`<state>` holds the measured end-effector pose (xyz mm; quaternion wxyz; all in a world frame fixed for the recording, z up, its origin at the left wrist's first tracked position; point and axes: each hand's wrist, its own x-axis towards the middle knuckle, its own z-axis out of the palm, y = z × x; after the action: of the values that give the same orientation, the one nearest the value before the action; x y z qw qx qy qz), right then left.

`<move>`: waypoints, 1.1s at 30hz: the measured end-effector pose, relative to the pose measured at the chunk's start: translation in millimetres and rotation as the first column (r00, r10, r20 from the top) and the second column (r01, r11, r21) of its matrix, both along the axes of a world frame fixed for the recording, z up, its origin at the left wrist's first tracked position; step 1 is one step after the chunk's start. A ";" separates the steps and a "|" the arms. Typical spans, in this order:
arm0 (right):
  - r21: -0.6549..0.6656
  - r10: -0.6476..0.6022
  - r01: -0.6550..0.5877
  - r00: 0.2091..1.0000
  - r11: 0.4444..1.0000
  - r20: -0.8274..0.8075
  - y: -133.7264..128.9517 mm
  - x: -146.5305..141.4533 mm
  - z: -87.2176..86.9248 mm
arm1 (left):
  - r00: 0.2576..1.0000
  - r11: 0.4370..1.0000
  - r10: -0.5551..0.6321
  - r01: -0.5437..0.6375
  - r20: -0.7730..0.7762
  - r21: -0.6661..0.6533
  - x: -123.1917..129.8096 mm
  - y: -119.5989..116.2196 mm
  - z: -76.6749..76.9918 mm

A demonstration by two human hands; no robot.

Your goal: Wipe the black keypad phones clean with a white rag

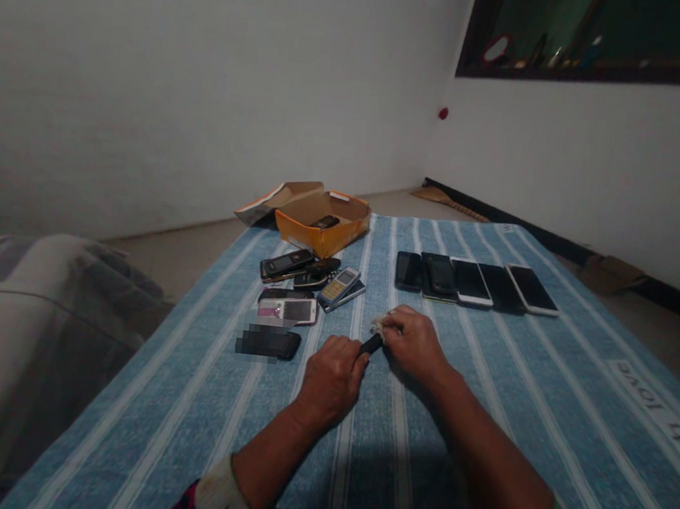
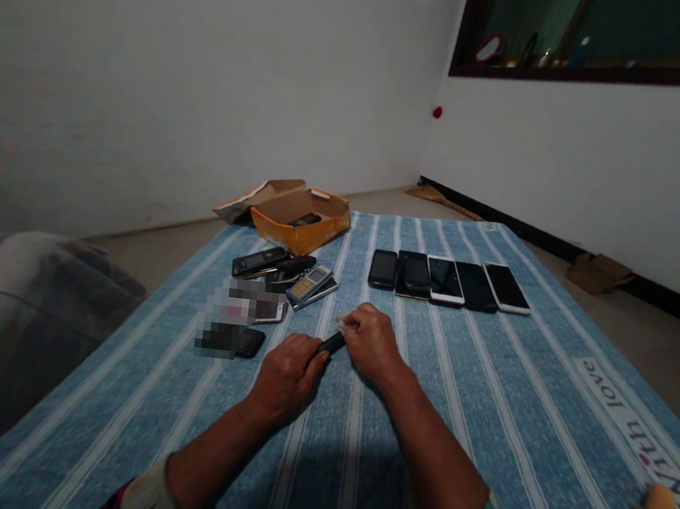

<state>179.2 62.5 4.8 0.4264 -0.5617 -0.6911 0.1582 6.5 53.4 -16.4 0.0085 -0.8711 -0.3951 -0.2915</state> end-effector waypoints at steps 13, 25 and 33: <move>-0.016 -0.066 0.065 0.998 0.998 -0.013 0.8 6.8 -1.5 | 1.000 1.000 0.009 -0.009 -0.013 0.002 -0.5 0.0 0.3; 0.019 0.074 -0.074 0.997 0.997 0.003 -3.6 -2.8 -1.2 | 1.000 1.000 0.007 -0.008 -0.008 -0.012 -0.6 1.1 -2.5; 0.065 0.078 -0.076 0.996 0.995 -0.031 -4.7 -2.8 -3.2 | 1.000 1.000 0.018 -0.018 -0.013 -0.011 0.3 0.5 -0.4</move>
<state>176.5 57.7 1.5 0.4493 -0.5180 -0.7096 0.1619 6.8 53.9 -16.9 0.0089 -0.8695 -0.4045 -0.2835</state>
